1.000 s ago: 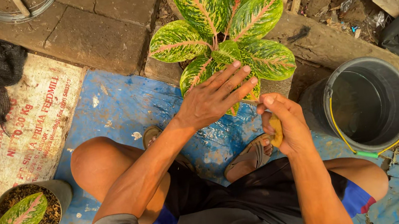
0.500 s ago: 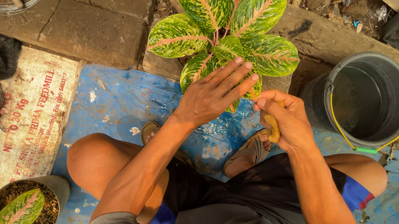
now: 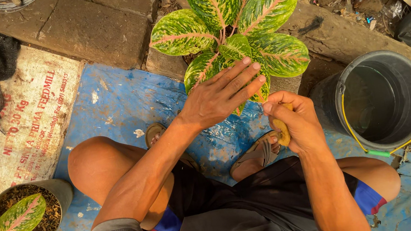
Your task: The person wipes the leaves of a potted Aglaonema plant using a yellow sponge. They rotate the plant to reach different leaves and repeatedly dip the sponge into a nearby bucket of water to clean each leaf surface.
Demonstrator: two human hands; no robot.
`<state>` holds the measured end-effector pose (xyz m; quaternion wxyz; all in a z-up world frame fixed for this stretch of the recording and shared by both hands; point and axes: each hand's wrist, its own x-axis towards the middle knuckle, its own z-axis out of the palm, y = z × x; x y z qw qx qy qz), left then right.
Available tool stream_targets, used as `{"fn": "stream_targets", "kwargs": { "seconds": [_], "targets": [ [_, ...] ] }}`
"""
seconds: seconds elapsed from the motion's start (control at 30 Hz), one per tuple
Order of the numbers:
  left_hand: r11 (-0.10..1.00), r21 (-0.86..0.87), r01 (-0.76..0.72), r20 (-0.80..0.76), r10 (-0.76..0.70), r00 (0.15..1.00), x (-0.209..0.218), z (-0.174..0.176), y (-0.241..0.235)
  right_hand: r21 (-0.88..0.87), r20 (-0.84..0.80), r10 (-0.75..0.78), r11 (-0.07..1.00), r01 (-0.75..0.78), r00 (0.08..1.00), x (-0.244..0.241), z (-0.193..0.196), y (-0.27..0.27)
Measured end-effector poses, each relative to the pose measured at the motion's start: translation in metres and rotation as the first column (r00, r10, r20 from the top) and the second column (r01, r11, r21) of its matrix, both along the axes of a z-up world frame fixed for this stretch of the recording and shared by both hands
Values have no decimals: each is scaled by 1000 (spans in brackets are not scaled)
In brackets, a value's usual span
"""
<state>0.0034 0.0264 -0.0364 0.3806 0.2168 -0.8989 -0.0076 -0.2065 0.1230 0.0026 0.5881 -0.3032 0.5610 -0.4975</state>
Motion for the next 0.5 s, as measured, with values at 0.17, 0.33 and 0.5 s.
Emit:
{"fn": "stream_targets", "kwargs": {
  "seconds": [0.17, 0.33, 0.5],
  "targets": [
    [999, -20, 27, -7, -27, 1000, -1, -3, 0, 8, -13, 4, 1000, -4, 1000, -4, -4, 3],
    [1000, 3, 20, -16, -20, 1000, -3, -4, 1, 56, 9, -38, 998, 38, 999, -6, -4, 3],
    [999, 23, 29, -19, -29, 999, 0, -2, 1, 47, 79, -29, 999, 25, 996, -5, 1, 0]
  ]
}}
